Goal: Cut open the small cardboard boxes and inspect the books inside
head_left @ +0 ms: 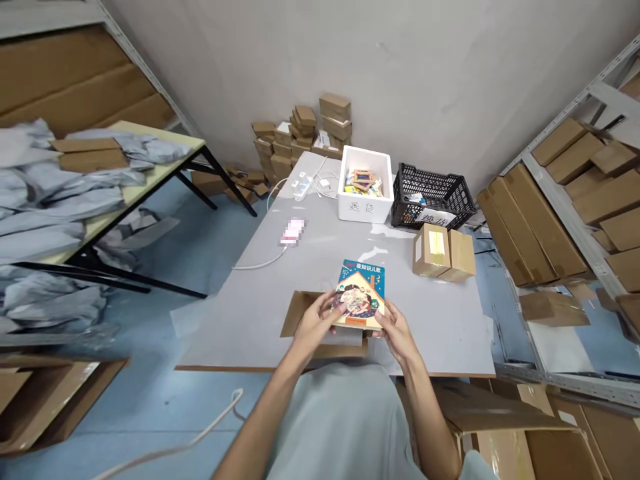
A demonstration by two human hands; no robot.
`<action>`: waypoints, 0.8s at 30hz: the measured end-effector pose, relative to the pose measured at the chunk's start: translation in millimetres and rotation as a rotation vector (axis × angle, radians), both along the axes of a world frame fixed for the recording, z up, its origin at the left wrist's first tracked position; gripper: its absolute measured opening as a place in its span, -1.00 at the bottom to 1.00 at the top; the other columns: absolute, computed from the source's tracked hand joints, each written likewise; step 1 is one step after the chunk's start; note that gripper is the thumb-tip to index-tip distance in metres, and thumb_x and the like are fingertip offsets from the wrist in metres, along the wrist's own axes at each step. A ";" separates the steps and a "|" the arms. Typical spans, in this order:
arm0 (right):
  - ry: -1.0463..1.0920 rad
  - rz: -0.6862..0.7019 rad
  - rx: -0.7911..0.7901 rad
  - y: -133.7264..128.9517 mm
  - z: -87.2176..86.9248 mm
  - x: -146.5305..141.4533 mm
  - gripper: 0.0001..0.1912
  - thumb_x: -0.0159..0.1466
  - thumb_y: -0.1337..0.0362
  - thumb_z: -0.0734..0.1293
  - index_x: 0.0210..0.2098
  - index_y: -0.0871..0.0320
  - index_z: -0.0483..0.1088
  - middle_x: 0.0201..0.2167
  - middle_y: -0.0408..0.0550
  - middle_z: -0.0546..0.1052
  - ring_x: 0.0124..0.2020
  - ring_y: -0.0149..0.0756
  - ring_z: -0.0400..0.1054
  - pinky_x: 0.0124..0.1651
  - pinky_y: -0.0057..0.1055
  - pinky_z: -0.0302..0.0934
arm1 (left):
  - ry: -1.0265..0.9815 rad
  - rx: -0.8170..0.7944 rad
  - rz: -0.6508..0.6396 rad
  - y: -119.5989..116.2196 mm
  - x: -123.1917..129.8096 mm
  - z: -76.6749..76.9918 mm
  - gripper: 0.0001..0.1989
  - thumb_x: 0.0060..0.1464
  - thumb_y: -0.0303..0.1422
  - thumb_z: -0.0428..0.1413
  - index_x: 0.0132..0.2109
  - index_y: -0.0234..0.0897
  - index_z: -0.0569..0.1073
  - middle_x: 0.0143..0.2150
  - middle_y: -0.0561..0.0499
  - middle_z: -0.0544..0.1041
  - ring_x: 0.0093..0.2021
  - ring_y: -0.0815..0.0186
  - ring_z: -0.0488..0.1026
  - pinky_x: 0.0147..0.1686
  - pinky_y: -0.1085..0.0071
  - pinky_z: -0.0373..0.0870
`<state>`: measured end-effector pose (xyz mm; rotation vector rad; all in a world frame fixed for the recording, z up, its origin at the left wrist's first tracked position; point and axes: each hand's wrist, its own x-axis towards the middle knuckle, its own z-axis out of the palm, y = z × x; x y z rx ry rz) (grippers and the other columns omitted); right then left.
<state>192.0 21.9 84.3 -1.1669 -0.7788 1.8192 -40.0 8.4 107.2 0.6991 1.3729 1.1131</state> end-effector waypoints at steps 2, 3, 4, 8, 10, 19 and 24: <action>0.000 -0.014 -0.021 5.8 -3.7 0.7 -0.18 0.20 -0.07 0.73 0.36 0.04 0.59 0.37 0.02 0.67 0.05 -0.09 0.72 -0.30 -0.45 0.66 | -0.093 -0.072 0.003 1.1 1.9 -2.3 -0.20 0.04 -0.02 0.53 0.34 -0.27 0.60 0.36 -0.32 0.65 0.20 -0.05 0.68 -0.50 0.52 0.50; 0.000 -0.021 -0.033 9.5 -4.7 1.2 -0.19 0.19 -0.06 0.74 0.34 0.04 0.60 0.33 0.02 0.70 0.04 -0.08 0.73 -0.28 -0.44 0.67 | -0.134 -0.095 0.007 2.4 2.0 -2.9 -0.22 0.03 -0.05 0.54 0.33 -0.25 0.62 0.39 -0.30 0.64 0.26 -0.09 0.66 -0.49 0.51 0.54; 0.003 -0.025 -0.045 13.8 -5.1 1.6 -0.18 0.18 -0.06 0.75 0.35 0.03 0.60 0.29 0.01 0.72 0.03 -0.08 0.74 -0.27 -0.43 0.68 | -0.168 -0.114 0.015 4.3 1.7 -3.3 -0.23 0.03 -0.08 0.54 0.34 -0.22 0.62 0.41 -0.27 0.63 0.30 -0.10 0.64 -0.46 0.50 0.59; 0.050 -0.039 -0.065 35.5 -2.6 1.5 -0.05 0.11 0.01 0.80 0.42 0.02 0.55 0.16 -0.02 0.79 -0.03 -0.12 0.76 -0.17 -0.38 0.70 | -0.239 -0.146 0.045 21.3 -0.5 -3.5 -0.26 0.08 -0.20 0.54 0.39 -0.13 0.62 0.48 -0.20 0.58 0.34 -0.07 0.63 -0.32 0.45 0.72; 0.082 -0.069 -0.051 48.3 1.3 0.9 -0.06 0.09 0.05 0.81 0.40 0.02 0.57 0.12 -0.04 0.80 0.00 -0.13 0.75 -0.09 -0.36 0.71 | -0.242 -0.120 0.044 37.0 1.1 -2.0 -0.28 0.11 -0.20 0.53 0.39 -0.09 0.62 0.49 -0.17 0.56 0.34 -0.06 0.63 -0.26 0.42 0.75; 0.203 -0.435 0.159 141.6 29.7 31.5 -0.41 0.15 0.13 0.77 0.13 0.01 0.67 0.12 -0.09 0.78 0.03 -0.23 0.71 0.07 -0.35 0.71 | -0.373 0.083 -0.069 171.3 72.4 25.7 -0.39 0.15 -0.32 0.54 0.32 -0.12 0.65 0.38 -0.16 0.63 0.24 0.08 0.68 0.07 0.27 0.80; 0.206 -0.586 0.183 199.6 35.1 57.4 -0.56 0.16 0.19 0.75 -0.09 0.05 0.56 -0.06 -0.10 0.78 -0.03 -0.26 0.72 0.20 -0.30 0.68 | -0.467 0.152 -0.091 238.5 124.2 30.7 -0.53 0.14 -0.40 0.53 0.18 -0.19 0.68 0.23 -0.13 0.69 0.21 0.15 0.67 0.32 0.08 0.70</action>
